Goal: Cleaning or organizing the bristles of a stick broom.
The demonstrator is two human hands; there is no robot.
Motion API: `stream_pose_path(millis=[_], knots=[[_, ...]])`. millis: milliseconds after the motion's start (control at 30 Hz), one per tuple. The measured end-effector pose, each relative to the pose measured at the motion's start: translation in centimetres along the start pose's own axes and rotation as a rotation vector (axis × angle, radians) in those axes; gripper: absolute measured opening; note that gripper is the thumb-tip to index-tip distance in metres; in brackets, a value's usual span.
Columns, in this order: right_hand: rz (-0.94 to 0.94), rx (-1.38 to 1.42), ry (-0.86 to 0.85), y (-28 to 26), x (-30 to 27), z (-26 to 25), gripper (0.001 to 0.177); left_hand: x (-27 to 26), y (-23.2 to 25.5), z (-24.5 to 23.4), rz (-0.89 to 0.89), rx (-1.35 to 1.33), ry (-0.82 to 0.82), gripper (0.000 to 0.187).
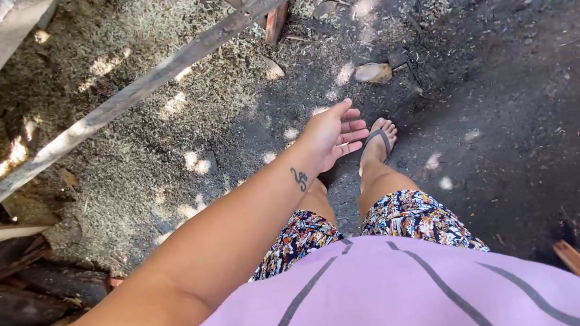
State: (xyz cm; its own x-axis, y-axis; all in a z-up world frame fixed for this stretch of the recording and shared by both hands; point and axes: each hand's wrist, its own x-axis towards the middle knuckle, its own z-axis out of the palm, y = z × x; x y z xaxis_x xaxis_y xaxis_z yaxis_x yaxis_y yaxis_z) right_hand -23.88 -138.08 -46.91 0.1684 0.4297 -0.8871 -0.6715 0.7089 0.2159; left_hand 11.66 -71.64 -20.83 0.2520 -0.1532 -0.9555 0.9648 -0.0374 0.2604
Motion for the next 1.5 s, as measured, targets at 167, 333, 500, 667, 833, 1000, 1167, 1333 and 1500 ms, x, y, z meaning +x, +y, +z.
stream_pose_path(millis=[167, 333, 500, 667, 833, 1000, 1167, 1333, 1500], knots=[[-0.179, -0.105, 0.559, 6.5, 9.1, 31.1, 0.038, 0.4, -1.5, -1.6, -0.017, -0.036, 0.015, 0.047], [0.083, -0.412, 0.094, 14.0, 8.1, 50.1, 0.026, 0.1, -2.6, -3.1, -0.043, -0.068, 0.055, 0.047], [0.053, -0.587, -0.067, 11.5, -2.1, 52.0, 0.029, -1.1, -2.0, -3.6, -0.029, -0.130, 0.078, 0.047], [-0.267, -0.846, 0.236, 4.7, -0.5, 51.5, 0.030, -1.3, -2.3, -4.9, 0.007, -0.241, 0.067, 0.045], [-0.135, -0.760, 0.292, -0.1, 13.2, 57.5, 0.029, -1.5, -2.3, -5.4, 0.017, -0.320, 0.084, 0.045], [0.128, -1.123, -0.087, 2.9, 12.6, 61.8, 0.039, -2.0, -1.9, -5.3, 0.028, -0.332, 0.063, 0.043], [-0.012, -1.211, 0.140, 6.7, 1.1, 61.4, 0.039, -3.2, -1.8, -6.8, 0.069, -0.385, 0.035, 0.043], [-0.024, -0.891, 0.255, 9.7, 6.1, 60.3, 0.030, -2.5, -3.5, -8.0, 0.050, -0.438, 0.061, 0.044], [0.152, -0.819, 0.190, 13.1, 12.0, 61.7, 0.025, -4.2, -3.9, -8.3, 0.033, -0.464, 0.082, 0.042]])
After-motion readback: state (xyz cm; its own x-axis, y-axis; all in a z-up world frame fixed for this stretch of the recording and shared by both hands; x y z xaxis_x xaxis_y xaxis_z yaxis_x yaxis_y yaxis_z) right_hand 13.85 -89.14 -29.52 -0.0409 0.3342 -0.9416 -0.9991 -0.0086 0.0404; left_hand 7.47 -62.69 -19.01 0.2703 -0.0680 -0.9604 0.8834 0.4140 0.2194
